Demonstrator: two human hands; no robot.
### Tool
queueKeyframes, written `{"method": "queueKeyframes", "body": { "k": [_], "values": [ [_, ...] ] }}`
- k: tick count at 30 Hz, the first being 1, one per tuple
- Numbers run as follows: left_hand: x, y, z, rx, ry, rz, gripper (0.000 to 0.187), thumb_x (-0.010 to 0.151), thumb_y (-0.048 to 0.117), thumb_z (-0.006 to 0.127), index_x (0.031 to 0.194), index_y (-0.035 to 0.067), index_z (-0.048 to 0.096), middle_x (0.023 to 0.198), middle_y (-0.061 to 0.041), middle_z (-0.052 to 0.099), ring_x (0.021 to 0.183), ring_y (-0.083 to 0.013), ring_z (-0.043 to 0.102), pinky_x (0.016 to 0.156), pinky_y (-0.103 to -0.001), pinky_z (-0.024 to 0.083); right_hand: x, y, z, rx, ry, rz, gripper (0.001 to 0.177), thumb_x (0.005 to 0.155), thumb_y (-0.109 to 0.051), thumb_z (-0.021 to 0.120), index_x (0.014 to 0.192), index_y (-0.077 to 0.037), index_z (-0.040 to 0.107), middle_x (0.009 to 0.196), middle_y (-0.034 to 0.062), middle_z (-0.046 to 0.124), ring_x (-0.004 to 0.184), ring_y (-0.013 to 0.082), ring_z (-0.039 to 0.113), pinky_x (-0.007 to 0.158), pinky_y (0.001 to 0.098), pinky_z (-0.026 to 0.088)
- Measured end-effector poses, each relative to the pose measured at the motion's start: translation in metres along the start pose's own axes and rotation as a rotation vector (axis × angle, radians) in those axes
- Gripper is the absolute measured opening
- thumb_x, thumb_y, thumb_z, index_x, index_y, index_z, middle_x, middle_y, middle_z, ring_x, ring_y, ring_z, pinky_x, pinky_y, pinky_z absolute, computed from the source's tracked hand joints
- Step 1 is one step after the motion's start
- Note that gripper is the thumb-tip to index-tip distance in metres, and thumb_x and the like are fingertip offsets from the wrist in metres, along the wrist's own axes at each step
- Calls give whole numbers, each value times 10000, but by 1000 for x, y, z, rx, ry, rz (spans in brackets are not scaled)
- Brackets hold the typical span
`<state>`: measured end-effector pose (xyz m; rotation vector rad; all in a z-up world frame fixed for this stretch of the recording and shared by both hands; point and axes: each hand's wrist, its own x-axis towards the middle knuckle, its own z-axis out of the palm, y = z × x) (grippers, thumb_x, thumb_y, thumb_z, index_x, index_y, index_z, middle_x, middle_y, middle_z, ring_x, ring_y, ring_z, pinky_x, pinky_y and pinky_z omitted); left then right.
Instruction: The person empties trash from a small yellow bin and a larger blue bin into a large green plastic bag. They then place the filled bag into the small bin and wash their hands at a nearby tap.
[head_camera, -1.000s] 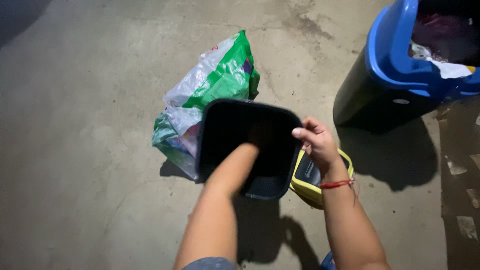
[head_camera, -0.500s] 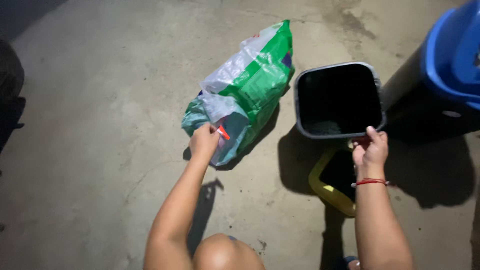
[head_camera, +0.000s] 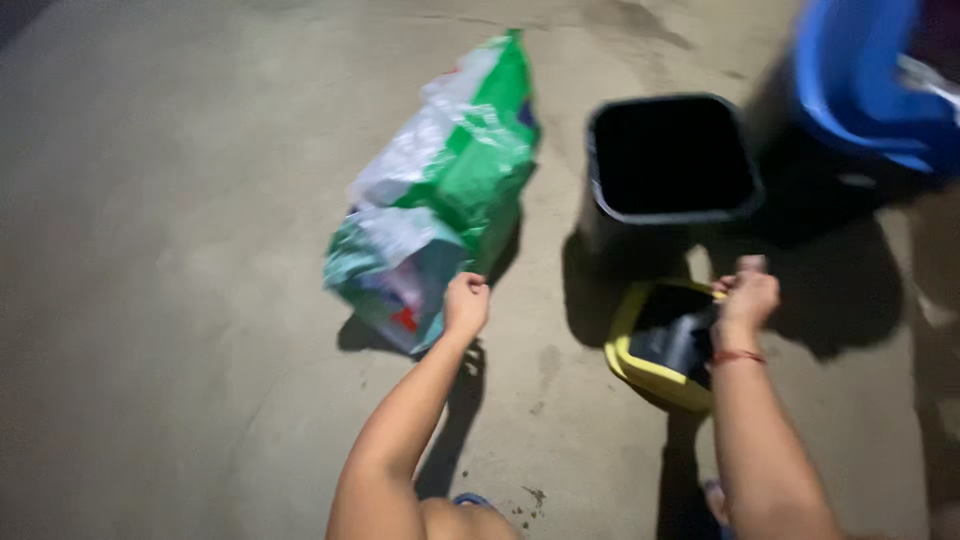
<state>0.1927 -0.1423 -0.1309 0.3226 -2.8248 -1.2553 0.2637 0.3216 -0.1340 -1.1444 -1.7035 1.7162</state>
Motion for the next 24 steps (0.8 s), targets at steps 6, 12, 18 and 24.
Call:
{"method": "queueKeyframes", "body": {
  "k": [6, 12, 18, 24],
  "values": [
    [-60, 65, 106, -11, -620, 107, 414, 891, 302, 643, 1215, 46, 673, 1259, -213, 676, 1190, -372, 639, 1016, -428, 491, -8, 69, -70, -925, 207, 93, 805, 839, -542, 787, 1329, 34, 511, 1447, 319, 447, 1376, 514, 376, 1124, 598, 311],
    [-118, 80, 213, 281, -738, -21, 731, 967, 554, 597, 1418, -15, 521, 1460, -279, 506, 1359, -443, 483, 1136, -483, 398, -14, 97, -96, -848, -101, 381, 657, 908, -593, 682, 1188, 0, 710, 1247, 288, 671, 1200, 440, 618, 1048, 521, 446],
    [-160, 86, 251, 216, -738, -43, 715, 928, 533, 595, 1486, 98, 498, 1547, -273, 361, 1403, -461, 384, 1168, -479, 313, -12, 109, -108, -735, -174, 280, 385, 824, -385, 783, 1026, -59, 804, 1028, 206, 794, 949, 347, 748, 867, 445, 568],
    [-227, 121, 265, 60, -875, 139, 723, 942, 499, 646, 1472, 31, 492, 1470, -265, 525, 1396, -395, 460, 1177, -449, 338, 7, 91, -113, -512, -153, 334, 574, 792, -528, 831, 975, 10, 751, 924, 169, 767, 856, 280, 752, 795, 397, 563]
  ]
}}
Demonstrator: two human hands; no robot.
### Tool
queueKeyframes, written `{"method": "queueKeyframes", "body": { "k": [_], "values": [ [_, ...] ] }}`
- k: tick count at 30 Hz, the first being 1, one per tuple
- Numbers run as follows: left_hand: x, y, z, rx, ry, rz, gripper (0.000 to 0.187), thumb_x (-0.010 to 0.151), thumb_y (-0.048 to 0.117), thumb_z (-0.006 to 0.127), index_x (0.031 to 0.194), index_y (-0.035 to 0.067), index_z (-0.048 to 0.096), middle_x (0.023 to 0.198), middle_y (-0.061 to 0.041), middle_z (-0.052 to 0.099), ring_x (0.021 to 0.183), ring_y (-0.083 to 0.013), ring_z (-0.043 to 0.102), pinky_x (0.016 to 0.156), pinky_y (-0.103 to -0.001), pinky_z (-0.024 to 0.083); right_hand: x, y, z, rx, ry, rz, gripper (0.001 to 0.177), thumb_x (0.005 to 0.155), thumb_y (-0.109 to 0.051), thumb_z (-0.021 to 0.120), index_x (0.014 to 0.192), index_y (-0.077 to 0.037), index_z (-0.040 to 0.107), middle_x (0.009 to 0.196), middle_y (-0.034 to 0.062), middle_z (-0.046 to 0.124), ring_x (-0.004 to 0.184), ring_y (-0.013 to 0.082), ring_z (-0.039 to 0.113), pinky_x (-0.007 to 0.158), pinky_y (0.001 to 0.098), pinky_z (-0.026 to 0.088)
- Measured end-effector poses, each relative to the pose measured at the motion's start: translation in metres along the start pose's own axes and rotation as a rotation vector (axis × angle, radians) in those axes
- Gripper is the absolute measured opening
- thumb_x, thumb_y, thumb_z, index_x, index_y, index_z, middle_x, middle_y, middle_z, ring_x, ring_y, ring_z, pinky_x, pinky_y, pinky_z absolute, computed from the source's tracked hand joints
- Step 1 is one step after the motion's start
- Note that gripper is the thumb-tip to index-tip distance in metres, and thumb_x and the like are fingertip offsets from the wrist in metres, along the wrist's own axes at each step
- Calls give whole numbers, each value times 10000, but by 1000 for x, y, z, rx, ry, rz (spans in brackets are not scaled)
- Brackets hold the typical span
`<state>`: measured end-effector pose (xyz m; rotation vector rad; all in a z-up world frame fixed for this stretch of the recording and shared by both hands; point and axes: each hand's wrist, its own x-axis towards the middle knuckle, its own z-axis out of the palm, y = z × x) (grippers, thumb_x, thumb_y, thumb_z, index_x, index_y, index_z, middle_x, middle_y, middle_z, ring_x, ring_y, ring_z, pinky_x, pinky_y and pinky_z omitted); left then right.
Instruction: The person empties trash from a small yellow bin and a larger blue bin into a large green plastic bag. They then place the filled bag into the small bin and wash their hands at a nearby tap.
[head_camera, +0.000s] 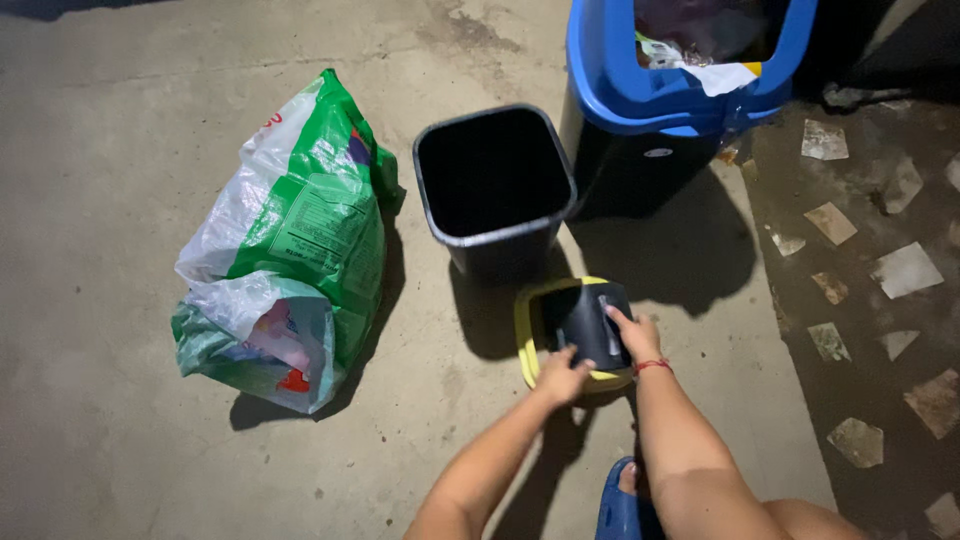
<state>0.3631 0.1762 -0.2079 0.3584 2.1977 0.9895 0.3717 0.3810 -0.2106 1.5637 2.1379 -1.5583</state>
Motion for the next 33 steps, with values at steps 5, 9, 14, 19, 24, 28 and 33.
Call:
{"method": "queueKeyframes", "body": {
  "k": [5, 9, 14, 19, 24, 28, 33],
  "values": [
    [-34, 54, 5, -315, -16, -17, 854, 848, 368, 734, 1532, 40, 342, 1473, -263, 470, 1390, -388, 465, 1173, -429, 363, -1, -26, -18, -299, 64, -173, 727, 629, -630, 873, 889, 40, 763, 853, 206, 754, 796, 328, 751, 767, 444, 576],
    [-63, 107, -39, -28, 275, 232, 826, 892, 349, 740, 1540, 30, 341, 1595, -254, 347, 1487, -442, 276, 1223, -519, 215, 0, -87, -87, -492, 152, -357, 794, 719, -725, 812, 875, 54, 777, 837, 232, 733, 817, 364, 722, 787, 462, 564],
    [-107, 178, -109, -101, 454, 307, 894, 900, 350, 737, 1566, -12, 263, 1637, -286, 150, 1514, -455, 146, 1202, -554, 189, -57, -190, -196, -228, -16, -113, 654, 811, -543, 815, 1146, 10, 718, 1002, 167, 733, 850, 287, 704, 728, 473, 560],
    [-125, 215, -158, -227, 617, 485, 864, 960, 366, 679, 1596, -13, 235, 1660, -280, 125, 1531, -446, 211, 1233, -520, 233, -156, -267, -225, 36, -109, -414, 510, 902, -482, 739, 1129, -25, 721, 914, 75, 718, 743, 166, 646, 672, 368, 526],
    [-68, 183, -221, -297, 895, 547, 752, 1016, 303, 660, 1585, -24, 293, 1667, -276, 197, 1555, -426, 262, 1269, -487, 249, -150, -328, -143, -191, 74, -678, 514, 935, -517, 766, 1006, -9, 734, 754, 109, 662, 670, 160, 573, 634, 356, 463],
    [8, 133, -294, -264, 1004, 499, 746, 920, 210, 703, 1539, -20, 356, 1578, -286, 294, 1487, -441, 311, 1226, -478, 279, -98, -384, -39, -10, 86, -825, 654, 850, -581, 843, 935, 52, 701, 818, 143, 692, 747, 181, 597, 697, 380, 512],
    [78, 80, -334, -97, 979, 297, 672, 900, 221, 729, 1444, -36, 430, 1485, -296, 381, 1365, -456, 420, 1164, -463, 345, -59, -388, 24, -99, 176, -893, 779, 735, -596, 847, 1095, 69, 659, 1069, 272, 662, 989, 383, 647, 868, 466, 519]
  ]
}}
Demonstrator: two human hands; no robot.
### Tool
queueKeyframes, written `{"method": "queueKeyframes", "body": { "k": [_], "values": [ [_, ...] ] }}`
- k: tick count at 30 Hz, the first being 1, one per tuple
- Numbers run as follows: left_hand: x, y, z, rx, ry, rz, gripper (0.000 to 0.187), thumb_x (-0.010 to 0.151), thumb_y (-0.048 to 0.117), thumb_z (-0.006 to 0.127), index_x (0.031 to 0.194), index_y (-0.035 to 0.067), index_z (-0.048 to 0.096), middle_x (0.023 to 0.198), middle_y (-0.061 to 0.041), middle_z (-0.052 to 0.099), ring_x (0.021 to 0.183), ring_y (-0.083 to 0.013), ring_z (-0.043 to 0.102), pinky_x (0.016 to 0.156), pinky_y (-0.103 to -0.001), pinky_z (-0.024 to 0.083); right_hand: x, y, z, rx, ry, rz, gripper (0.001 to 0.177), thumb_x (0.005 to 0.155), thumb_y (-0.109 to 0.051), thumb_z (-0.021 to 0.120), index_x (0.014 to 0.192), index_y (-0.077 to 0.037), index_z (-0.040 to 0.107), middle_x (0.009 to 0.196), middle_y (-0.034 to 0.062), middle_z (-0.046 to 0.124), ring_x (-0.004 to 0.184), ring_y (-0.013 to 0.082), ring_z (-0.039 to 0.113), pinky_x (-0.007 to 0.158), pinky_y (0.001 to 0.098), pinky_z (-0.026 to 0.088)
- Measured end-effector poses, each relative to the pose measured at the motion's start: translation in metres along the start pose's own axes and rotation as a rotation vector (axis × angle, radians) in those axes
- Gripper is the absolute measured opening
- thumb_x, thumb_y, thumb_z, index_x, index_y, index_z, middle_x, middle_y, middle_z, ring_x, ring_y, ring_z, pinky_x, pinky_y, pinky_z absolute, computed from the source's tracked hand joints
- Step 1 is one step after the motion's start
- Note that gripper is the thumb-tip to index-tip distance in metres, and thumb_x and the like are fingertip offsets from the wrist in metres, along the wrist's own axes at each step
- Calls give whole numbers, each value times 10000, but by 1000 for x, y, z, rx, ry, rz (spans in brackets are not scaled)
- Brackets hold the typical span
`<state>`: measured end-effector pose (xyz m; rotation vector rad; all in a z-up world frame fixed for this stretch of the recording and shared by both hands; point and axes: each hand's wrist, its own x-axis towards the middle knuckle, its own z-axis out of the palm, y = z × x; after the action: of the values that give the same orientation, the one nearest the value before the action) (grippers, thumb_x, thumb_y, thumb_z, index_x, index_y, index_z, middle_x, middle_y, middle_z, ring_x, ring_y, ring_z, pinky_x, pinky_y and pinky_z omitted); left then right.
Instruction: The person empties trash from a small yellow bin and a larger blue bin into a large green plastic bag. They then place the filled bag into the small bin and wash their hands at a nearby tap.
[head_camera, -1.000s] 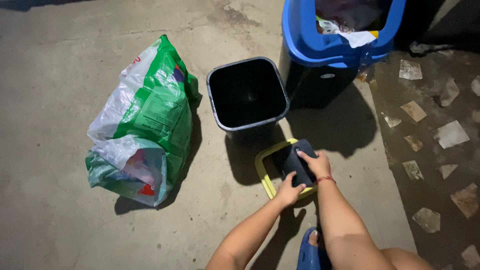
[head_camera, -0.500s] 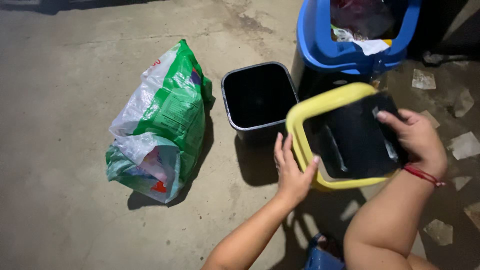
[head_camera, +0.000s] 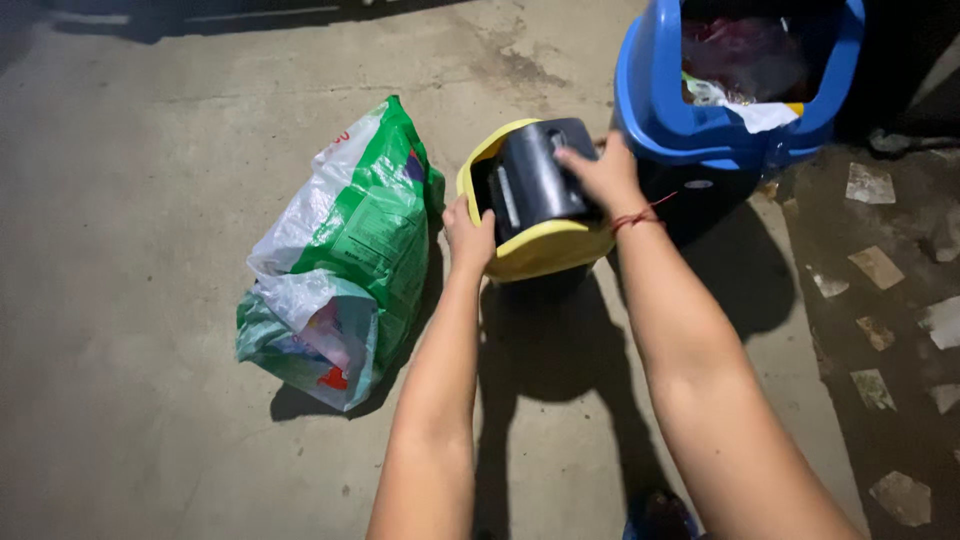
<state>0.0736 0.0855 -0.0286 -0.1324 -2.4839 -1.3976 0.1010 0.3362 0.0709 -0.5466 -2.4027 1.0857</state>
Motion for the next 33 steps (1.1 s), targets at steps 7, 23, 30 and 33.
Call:
{"method": "queueKeyframes", "body": {
  "k": [7, 23, 30, 33],
  "values": [
    [4, -30, 30, -34, 14, -40, 500, 972, 259, 669, 1374, -19, 563, 1368, -273, 536, 1282, -423, 530, 1103, -445, 418, 3, 52, 17, -225, -160, -48, 789, 886, -672, 655, 1244, 30, 656, 1215, 357, 598, 1154, 529, 550, 1011, 545, 430],
    [-64, 31, -26, -93, -334, -382, 603, 871, 559, 727, 986, -33, 718, 806, -169, 734, 729, -257, 674, 706, -400, 543, -65, 72, -76, -34, -396, 290, 773, 792, -701, 687, 1122, -5, 755, 1016, 212, 771, 947, 323, 758, 856, 426, 568],
    [-168, 148, 74, -458, -713, -471, 428, 885, 388, 718, 1116, 33, 658, 796, -48, 731, 633, -158, 671, 566, -320, 542, -131, 175, -235, -199, -89, 487, 813, 860, -646, 778, 1332, 2, 642, 1179, 231, 619, 1027, 342, 618, 757, 499, 490],
    [-200, 187, 125, -487, -780, -322, 442, 915, 335, 735, 1122, -54, 711, 793, -110, 723, 656, -168, 648, 602, -341, 527, -150, 216, -294, -121, 5, 644, 811, 857, -613, 734, 1382, -9, 607, 1139, 252, 703, 1001, 382, 686, 863, 487, 532]
  ]
}}
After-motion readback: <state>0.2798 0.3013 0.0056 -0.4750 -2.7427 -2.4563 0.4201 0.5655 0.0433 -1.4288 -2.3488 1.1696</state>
